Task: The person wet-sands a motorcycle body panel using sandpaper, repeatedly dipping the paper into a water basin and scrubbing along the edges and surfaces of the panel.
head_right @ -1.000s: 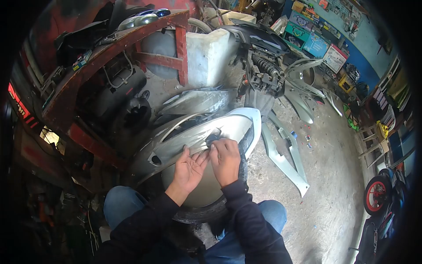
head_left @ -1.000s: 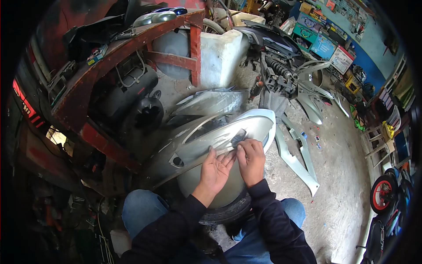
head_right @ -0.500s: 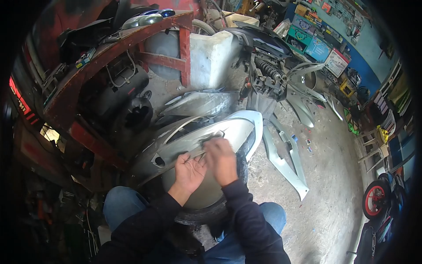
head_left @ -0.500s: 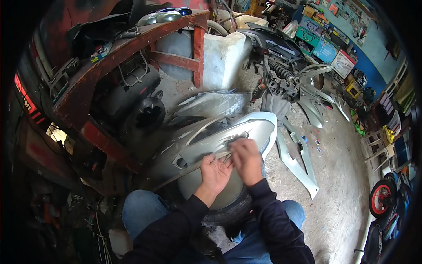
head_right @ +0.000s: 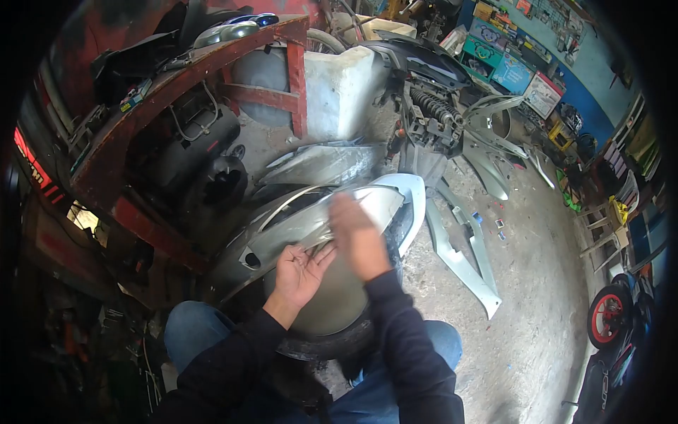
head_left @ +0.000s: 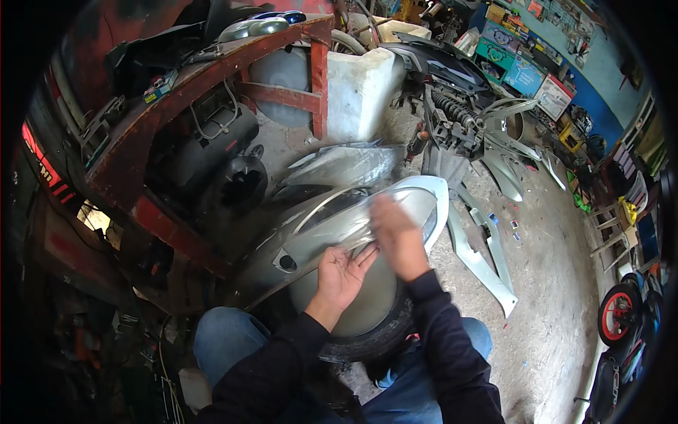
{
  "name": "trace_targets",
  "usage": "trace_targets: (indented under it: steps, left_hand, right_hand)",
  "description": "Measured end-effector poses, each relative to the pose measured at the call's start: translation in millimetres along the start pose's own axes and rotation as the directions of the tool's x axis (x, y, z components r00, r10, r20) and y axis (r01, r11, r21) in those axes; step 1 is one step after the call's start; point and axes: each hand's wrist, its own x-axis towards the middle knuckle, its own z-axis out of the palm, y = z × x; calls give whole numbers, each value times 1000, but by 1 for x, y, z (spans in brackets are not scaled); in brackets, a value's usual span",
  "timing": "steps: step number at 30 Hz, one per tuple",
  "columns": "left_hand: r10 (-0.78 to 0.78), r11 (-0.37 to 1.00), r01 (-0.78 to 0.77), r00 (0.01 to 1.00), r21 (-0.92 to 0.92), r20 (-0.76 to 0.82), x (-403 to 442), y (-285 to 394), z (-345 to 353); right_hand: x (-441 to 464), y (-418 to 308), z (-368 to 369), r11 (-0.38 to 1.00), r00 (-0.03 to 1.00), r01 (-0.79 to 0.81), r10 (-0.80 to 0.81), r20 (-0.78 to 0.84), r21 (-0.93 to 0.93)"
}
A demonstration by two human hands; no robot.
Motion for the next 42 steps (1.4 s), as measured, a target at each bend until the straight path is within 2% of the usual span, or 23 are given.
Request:
trace_targets:
  steps: [2, 3, 6, 7, 9, 10, 12, 13, 15, 17, 19, 20, 21, 22, 23, 25, 27, 29, 31, 35, 37, 39, 42]
  left_hand:
    - [-3, 1000, 4, 998, -4, 64, -2, 0, 2]
    - [0, 1000, 0, 998, -8, 67, 0, -1, -4]
    - [-85, 937, 176, 953, -301, 292, 12, -7, -49]
    - [-88, 938, 177, 953, -297, 289, 5, -3, -32]
    - [-20, 999, 21, 1000, 35, -18, -10, 3, 20]
    - [-16, 999, 16, 1000, 30, -13, -3, 0, -2]
    - [-56, 926, 193, 920, -325, 387, 16, -10, -64]
    - [-60, 926, 196, 920, -323, 386, 8, -6, -40]
    - [-25, 1000, 24, 988, -11, -155, -11, 4, 9]
    - [-25, 999, 29, 993, 38, -118, -10, 8, 0]
    - [-34, 966, 115, 943, -230, 331, 7, 1, -48]
    - [-34, 966, 116, 943, -231, 330, 4, 0, -39]
    - [-47, 990, 63, 990, -124, 130, -2, 3, -23]
    - [-32, 999, 32, 996, -4, -80, -9, 7, -12]
    - [-34, 999, 34, 996, 3, -83, -10, 11, -7]
    - [-12, 999, 14, 999, 44, -40, -9, 12, 0]
    - [-10, 1000, 11, 999, 14, -48, -10, 13, -4]
    - [-12, 1000, 12, 998, 3, -63, -11, 15, -8]
    - [-34, 999, 34, 999, 39, -11, -14, 17, -2]
    - [-12, 1000, 13, 994, 12, -110, -13, 12, -12]
    - [-18, 998, 24, 996, 65, -92, -16, 18, -6]
    - [-14, 998, 20, 994, 57, -109, -14, 16, -13]
    - [-13, 999, 18, 991, 33, -135, -12, 13, -15]
  right_hand:
    - [1, 8, -2, 991, 985, -111, 100, -138, -75]
    - [-6, 3, 5, 991, 997, -80, 80, 10, 107]
    - [-10, -11, 10, 989, 965, 116, -134, 225, 89]
    - [-12, 2, 8, 993, 996, -59, 50, 77, 107]
    - [-7, 25, -13, 988, 987, -151, 149, -55, -20]
    - [-8, 12, -6, 984, 982, -169, 173, -77, 53]
    - [-11, -11, 4, 993, 985, 23, -43, 167, 120]
    - [-11, -17, 6, 977, 948, 87, -141, 286, 192]
    - [-13, 7, -3, 988, 996, -81, 75, 48, 135]
    - [-15, 28, -10, 983, 983, -175, 177, -39, 52]
    - [-17, -6, 2, 995, 989, 1, -15, 145, 97]
    - [-15, -19, 4, 981, 973, 85, -119, 196, 172]
    - [-15, -13, 1, 982, 974, 82, -116, 193, 173]
    - [-14, -1, -3, 981, 996, -79, 69, 57, 178]
    - [-14, 12, -6, 950, 964, -234, 255, -80, 204]
    - [-11, 10, -6, 972, 961, -231, 236, -145, 47]
    - [-20, -15, 2, 991, 986, -24, 2, 166, 131]
    - [-16, -2, -1, 991, 985, -16, -6, 173, 131]
    - [-12, 19, -2, 972, 956, -233, 235, -178, 33]
    - [-20, -16, 9, 1000, 1000, 6, -6, 3, 9]
    - [-17, 13, 13, 986, 951, -164, 148, -270, -35]
    - [-18, 14, 20, 974, 937, -220, 196, -289, -53]
    - [-27, -14, 22, 995, 997, -3, -4, 77, 96]
